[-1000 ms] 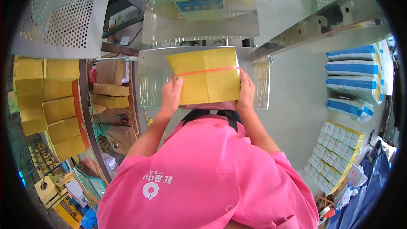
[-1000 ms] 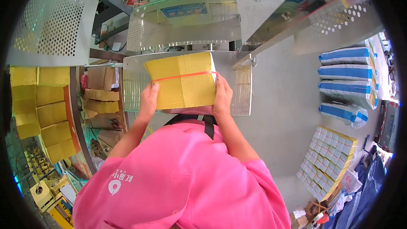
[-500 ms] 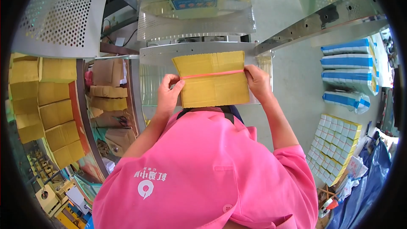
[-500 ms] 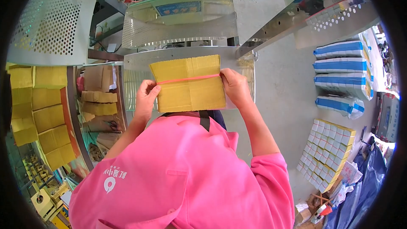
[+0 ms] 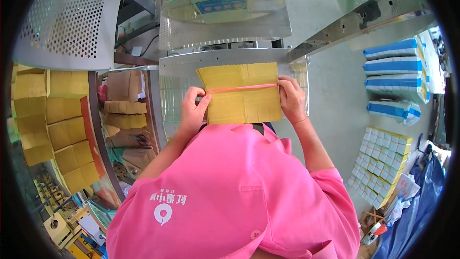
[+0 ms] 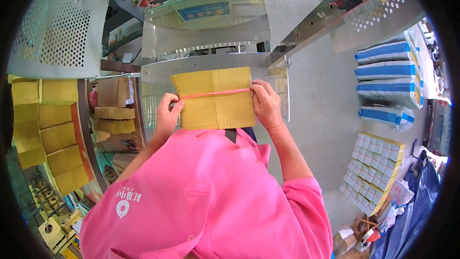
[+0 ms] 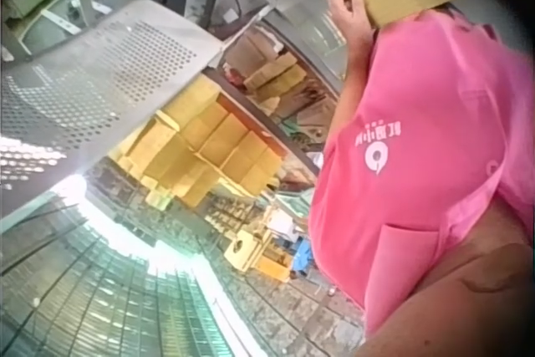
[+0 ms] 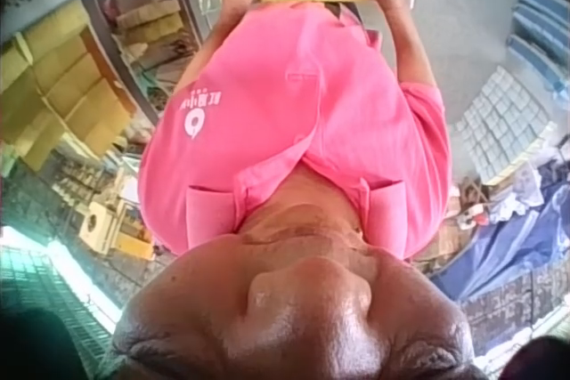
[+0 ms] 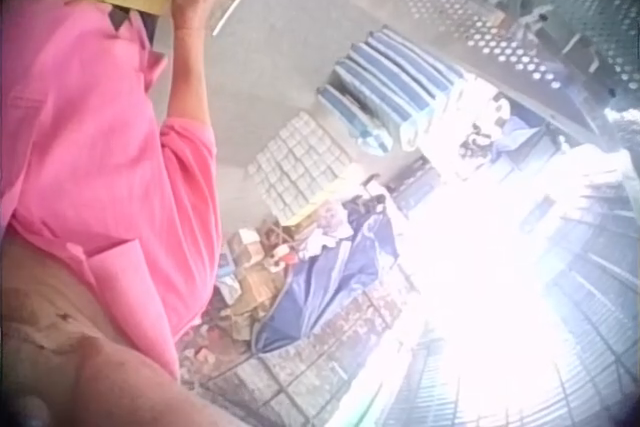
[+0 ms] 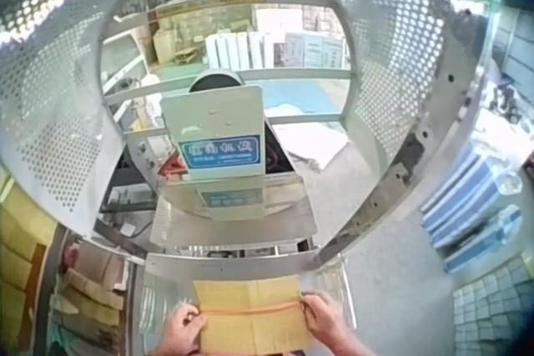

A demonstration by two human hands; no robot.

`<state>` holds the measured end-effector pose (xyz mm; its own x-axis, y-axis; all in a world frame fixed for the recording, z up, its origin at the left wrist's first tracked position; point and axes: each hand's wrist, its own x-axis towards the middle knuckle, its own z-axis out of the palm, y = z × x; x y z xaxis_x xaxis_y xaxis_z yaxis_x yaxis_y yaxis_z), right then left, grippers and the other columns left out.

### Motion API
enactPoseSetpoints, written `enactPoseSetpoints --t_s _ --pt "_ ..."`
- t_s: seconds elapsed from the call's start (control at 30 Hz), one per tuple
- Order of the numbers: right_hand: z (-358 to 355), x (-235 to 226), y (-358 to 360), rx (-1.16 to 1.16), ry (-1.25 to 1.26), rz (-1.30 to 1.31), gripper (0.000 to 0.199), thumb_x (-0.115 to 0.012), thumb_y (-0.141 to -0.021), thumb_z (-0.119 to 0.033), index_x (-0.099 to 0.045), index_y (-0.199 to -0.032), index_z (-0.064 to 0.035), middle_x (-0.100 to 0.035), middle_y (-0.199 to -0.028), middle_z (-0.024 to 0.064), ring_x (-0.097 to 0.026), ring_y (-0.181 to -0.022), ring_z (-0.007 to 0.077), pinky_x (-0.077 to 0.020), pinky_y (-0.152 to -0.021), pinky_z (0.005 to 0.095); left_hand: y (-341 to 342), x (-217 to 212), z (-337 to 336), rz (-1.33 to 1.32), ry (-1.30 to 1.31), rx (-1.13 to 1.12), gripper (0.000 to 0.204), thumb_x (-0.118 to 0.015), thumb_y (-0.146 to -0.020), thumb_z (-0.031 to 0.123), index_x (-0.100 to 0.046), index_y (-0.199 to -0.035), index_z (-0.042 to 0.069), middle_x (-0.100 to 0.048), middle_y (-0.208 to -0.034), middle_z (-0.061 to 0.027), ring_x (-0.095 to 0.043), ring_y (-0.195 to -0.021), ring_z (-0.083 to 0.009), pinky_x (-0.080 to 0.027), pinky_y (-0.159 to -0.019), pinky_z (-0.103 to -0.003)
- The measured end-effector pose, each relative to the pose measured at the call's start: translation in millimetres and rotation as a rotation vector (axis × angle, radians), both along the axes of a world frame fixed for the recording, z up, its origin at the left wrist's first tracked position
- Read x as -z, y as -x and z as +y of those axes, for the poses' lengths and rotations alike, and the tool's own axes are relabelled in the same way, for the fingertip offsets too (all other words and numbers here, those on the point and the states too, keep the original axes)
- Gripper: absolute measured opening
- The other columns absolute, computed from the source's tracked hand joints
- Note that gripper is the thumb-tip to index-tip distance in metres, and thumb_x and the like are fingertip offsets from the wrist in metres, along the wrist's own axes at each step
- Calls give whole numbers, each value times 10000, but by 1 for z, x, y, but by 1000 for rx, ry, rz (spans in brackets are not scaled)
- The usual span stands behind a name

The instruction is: Counting, weighing, and using a machine to bundle stacks of yellow paper.

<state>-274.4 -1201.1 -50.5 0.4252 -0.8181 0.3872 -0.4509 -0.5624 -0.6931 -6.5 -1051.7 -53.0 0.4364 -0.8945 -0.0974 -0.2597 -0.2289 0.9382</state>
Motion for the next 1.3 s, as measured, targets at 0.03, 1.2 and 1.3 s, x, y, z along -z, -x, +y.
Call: enactPoseSetpoints --t_s 0.03,1.2,1.3 --pt "-2 -1 0 -8 -38 2 63 -572 -852 -5 -587 -906 -34 -651 -951 122 -637 -812 332 -516 -687 379 1 0 -1 40 12 -18 152 -644 -872 71 -527 -958 28 -553 -919 -53 -549 -836 -131 -466 -697 -281" --pt "12 19 -9 144 -881 -794 361 -441 -958 -110 -525 -1289 7 -570 -1240 76 -515 -1145 146 -383 -995 273 -13 65 -5 413 153 190 417 -393 -1014 282 -459 -1313 0 -494 -1314 -99 -472 -1177 -207 -352 -1018 -315" --pt "2 20 -5 162 -828 -778 383 -441 -976 -138 -499 -1329 -1 -542 -1310 106 -495 -1212 190 -377 -1028 309 -23 84 -14 124 191 244 437 -469 -977 313 -489 -1295 15 -581 -1201 -51 -545 -1096 -149 -437 -921 -287"
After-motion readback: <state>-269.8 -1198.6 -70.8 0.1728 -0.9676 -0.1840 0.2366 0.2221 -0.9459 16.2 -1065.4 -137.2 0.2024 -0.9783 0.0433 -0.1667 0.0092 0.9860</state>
